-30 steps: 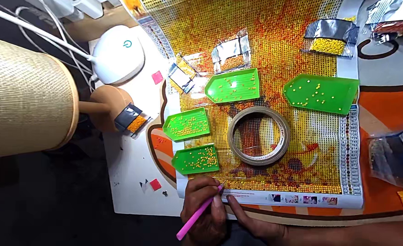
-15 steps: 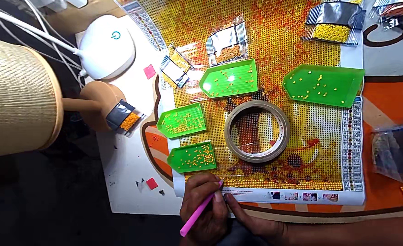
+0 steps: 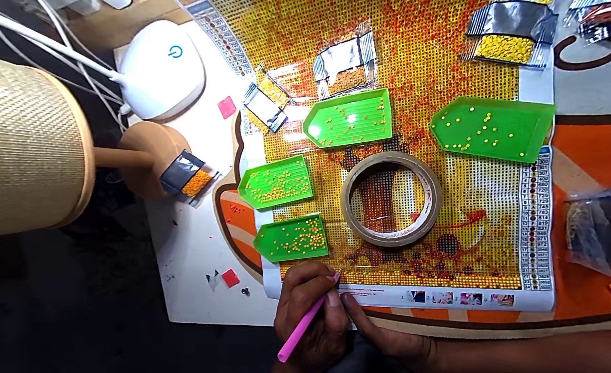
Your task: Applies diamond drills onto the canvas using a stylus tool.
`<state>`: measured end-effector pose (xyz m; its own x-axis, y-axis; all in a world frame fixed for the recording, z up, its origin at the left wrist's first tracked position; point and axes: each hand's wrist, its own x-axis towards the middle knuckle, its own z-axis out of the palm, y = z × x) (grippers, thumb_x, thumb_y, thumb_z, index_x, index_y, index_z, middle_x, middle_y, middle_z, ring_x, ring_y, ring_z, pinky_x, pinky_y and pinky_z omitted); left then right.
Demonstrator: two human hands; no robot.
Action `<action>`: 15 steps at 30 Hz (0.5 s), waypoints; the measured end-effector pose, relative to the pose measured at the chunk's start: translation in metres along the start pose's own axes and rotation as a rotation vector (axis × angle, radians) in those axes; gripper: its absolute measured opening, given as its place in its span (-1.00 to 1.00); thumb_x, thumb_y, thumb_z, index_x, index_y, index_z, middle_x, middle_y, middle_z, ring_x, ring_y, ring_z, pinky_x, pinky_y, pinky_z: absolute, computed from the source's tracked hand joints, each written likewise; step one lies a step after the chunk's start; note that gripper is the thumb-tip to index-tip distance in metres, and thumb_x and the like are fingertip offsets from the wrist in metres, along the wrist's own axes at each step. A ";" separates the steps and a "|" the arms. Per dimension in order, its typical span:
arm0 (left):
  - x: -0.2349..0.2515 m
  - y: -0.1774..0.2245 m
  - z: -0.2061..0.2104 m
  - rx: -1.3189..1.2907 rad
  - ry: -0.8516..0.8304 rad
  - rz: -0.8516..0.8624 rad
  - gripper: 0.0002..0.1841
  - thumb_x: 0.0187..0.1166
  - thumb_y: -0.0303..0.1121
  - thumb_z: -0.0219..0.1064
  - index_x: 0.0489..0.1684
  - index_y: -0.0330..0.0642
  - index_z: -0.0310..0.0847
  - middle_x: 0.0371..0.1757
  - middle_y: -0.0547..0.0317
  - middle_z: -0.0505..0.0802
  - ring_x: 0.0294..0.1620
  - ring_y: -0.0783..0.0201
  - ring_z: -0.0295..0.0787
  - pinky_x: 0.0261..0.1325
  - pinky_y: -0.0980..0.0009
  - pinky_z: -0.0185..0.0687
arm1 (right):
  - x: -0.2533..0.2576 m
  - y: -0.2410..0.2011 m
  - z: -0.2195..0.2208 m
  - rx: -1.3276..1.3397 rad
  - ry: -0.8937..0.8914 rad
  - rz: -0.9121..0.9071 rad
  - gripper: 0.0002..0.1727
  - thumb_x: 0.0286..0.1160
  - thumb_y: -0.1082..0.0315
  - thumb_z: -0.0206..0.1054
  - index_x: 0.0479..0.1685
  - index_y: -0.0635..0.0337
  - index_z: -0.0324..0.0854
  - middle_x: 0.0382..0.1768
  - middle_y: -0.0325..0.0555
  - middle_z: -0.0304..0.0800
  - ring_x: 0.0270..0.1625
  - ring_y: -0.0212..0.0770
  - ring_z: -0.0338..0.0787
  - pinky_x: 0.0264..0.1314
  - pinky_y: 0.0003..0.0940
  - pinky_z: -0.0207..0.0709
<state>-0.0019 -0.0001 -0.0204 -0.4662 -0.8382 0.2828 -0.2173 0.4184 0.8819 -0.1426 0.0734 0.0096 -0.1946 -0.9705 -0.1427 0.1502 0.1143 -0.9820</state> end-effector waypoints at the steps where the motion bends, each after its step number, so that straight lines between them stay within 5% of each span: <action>1: 0.000 0.000 0.000 0.000 -0.001 -0.001 -0.82 0.46 -0.29 0.37 -0.10 -0.10 0.76 0.00 0.14 0.80 0.05 0.18 0.77 0.11 0.30 0.75 | -0.002 0.007 -0.002 -0.004 -0.015 -0.043 -0.60 0.68 0.22 0.27 0.26 0.37 0.68 0.16 -0.06 0.85 0.36 -0.49 0.72 0.50 -0.65 0.47; 6: 0.001 0.002 0.000 -0.036 0.026 -0.018 -0.83 0.49 -0.29 0.36 -0.09 -0.09 0.76 -0.02 0.14 0.81 0.03 0.16 0.79 0.10 0.26 0.77 | 0.009 -0.030 -0.001 -0.052 -0.031 0.183 -0.63 0.65 0.24 0.27 0.21 0.34 0.71 0.11 -0.14 0.88 0.27 -0.59 0.73 0.44 -0.69 0.45; 8: 0.007 0.005 -0.004 -0.113 0.058 -0.043 -0.83 0.53 -0.29 0.34 -0.06 -0.10 0.74 -0.02 0.12 0.82 0.01 0.14 0.79 0.07 0.24 0.78 | -0.006 -0.009 -0.005 0.018 0.006 0.195 -0.62 0.60 0.26 0.34 0.27 0.29 0.70 0.18 -0.18 0.86 0.33 -0.57 0.70 0.49 -0.64 0.45; 10: 0.016 0.012 -0.009 -0.192 0.090 -0.066 -0.82 0.54 -0.28 0.34 -0.05 -0.12 0.74 -0.03 0.12 0.80 -0.01 0.14 0.78 0.06 0.26 0.77 | -0.028 0.039 -0.007 0.033 0.039 0.002 -0.58 0.65 0.21 0.33 0.34 0.28 0.66 0.28 -0.11 0.81 0.45 -0.46 0.67 0.57 -0.56 0.48; 15: 0.056 0.019 -0.025 -0.218 0.062 -0.048 -0.84 0.56 -0.27 0.34 -0.03 -0.04 0.73 -0.03 0.16 0.81 0.03 0.13 0.77 0.14 0.20 0.74 | 0.007 -0.032 0.001 -0.244 -0.033 0.107 -0.58 0.72 0.13 0.19 0.17 0.27 0.77 0.10 -0.10 0.91 0.27 -0.50 0.77 0.45 -0.62 0.47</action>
<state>-0.0108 -0.0481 0.0220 -0.4051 -0.8778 0.2556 -0.0441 0.2980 0.9536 -0.1475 0.0623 0.0400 -0.1577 -0.9561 -0.2470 -0.0703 0.2604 -0.9629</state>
